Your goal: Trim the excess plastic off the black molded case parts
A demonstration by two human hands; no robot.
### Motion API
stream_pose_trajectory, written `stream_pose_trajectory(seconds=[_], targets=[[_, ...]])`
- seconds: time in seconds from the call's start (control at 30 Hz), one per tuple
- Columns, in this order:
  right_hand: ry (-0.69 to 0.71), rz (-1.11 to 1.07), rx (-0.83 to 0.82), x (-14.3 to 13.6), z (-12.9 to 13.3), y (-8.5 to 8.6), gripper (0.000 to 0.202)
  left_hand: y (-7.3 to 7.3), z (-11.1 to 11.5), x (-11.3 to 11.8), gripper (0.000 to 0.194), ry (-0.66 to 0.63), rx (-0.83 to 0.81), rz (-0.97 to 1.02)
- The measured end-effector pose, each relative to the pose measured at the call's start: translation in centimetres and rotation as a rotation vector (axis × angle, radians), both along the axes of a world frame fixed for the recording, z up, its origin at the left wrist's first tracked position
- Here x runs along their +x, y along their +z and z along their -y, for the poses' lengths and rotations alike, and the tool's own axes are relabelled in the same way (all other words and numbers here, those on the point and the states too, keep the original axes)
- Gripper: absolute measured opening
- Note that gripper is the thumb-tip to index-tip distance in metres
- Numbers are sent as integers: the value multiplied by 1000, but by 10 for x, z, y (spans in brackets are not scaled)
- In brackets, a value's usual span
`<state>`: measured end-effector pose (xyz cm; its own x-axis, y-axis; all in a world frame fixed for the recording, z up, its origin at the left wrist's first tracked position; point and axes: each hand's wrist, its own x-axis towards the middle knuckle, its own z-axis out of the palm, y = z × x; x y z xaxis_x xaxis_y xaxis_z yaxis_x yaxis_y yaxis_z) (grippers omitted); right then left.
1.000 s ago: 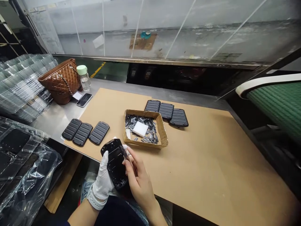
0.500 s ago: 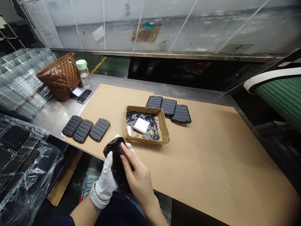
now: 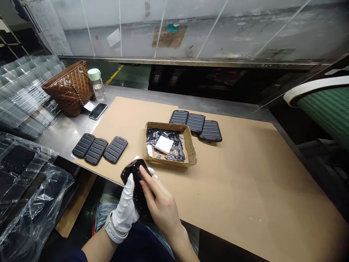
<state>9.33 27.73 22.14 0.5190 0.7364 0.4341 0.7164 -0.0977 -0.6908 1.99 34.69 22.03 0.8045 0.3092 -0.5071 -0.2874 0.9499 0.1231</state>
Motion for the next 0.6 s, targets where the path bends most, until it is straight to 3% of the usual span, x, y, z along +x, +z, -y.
stream_pose_trajectory(seconds=[0.23,0.33,0.43,0.6], targets=[[10,-81,-3,-1,0,-3,41,9,1,4,33,40,-36,-81],[-22,-266,27,-3,2,-5,40,10,1,5,28,24,37,-77],[-5,-455,85,-3,5,-2,34,9,3,5,38,-16,131,-55],[-22,-440,40,1,2,13,37,0,7,0,40,10,227,-62]])
